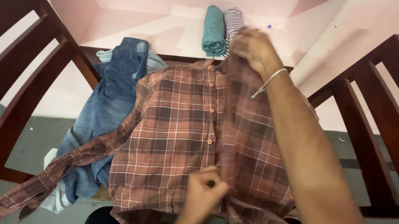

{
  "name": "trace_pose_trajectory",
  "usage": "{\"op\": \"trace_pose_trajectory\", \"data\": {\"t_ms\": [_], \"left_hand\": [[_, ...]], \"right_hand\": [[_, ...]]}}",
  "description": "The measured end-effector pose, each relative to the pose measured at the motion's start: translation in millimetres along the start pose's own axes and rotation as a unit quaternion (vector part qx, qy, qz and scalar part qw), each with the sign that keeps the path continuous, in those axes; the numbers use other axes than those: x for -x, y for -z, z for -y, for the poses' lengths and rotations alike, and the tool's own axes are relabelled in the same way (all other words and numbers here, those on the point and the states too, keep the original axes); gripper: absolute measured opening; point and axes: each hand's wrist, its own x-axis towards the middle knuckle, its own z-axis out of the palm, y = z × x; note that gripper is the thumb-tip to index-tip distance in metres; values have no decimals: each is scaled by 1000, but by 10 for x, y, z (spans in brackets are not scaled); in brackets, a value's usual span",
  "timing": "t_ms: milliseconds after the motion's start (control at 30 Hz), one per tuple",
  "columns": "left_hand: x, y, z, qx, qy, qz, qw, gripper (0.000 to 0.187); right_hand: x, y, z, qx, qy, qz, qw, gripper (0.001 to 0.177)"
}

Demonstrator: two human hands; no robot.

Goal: The person buttons a light blue polka-dotted shirt, folds it into a compact roll, and places it on a shelf. They then button and fold a brown plaid shirt in the same manner.

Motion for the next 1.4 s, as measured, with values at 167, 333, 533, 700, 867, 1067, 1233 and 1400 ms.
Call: {"op": "trace_pose_trajectory", "data": {"t_ms": [167, 333, 533, 700, 867, 1067, 1233, 1400], "left_hand": [[86, 385, 152, 4, 252, -47, 967, 24], [354, 354, -114, -372, 172, -70, 909, 22], [234, 505, -568, -527, 70, -36, 846, 23], [-371, 655, -425, -593, -119, -16, 796, 49], [-892, 689, -82, -613, -159, 30, 773, 54], [-1650, 746, 181, -608, -171, 82, 771, 55], [-2031, 853, 193, -598, -184, 126, 770, 56], [-1776, 882, 37, -577, -222, 43, 785, 48]], "right_hand": [[264, -28, -93, 230, -53, 14, 972, 19], [924, 162, -25, 715, -54, -38, 696, 53], [1641, 332, -15, 724, -142, -68, 671, 47], [1531, 623, -315, 701, 26, -141, 699, 36], [1120, 785, -457, 625, 48, -252, 737, 33], [846, 854, -522, 572, 89, -133, 805, 57], [1289, 780, -581, 611, 105, -47, 783, 66], [2544, 670, -612, 688, 164, -20, 706, 61]]}}
